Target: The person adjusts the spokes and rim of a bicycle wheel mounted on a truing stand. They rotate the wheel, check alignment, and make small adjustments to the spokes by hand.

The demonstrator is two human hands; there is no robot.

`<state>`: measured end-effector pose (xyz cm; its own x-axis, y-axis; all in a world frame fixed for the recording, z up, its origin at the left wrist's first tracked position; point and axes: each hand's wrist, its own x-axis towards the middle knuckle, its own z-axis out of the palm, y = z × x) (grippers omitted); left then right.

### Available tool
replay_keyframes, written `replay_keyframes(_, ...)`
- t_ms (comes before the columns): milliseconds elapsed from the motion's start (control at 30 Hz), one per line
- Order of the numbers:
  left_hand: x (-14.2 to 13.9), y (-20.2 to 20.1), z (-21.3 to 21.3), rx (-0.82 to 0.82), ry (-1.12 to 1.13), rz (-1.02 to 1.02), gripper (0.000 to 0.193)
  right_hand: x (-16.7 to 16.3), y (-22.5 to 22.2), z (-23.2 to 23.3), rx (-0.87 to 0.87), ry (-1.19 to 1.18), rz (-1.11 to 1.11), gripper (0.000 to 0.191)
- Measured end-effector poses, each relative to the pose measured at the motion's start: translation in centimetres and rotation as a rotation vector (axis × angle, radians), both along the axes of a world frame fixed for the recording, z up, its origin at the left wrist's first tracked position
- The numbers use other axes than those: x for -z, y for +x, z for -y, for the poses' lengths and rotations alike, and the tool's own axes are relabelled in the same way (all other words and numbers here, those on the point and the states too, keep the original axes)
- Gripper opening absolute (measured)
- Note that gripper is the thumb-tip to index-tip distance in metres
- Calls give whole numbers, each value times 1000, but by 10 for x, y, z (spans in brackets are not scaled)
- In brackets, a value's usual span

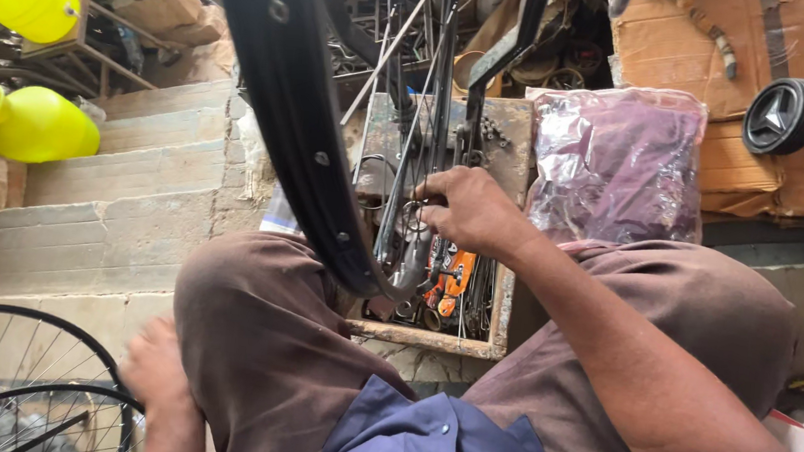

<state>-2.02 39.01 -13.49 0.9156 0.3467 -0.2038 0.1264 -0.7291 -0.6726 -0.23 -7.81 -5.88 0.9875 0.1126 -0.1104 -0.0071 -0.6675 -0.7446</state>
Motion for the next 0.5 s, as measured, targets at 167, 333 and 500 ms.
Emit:
replay_keyframes(167,-83,17,57,526,-492,832,30,-2,-1,-5,39,26,13,34)
replay_keyframes(333,-103,31,175,298,-1802,415,58,-5,4,-11,61,-43,40,29)
replay_keyframes(500,-53,47,289,391,-2258,199,32,-4,7,0,20,8,47,29)
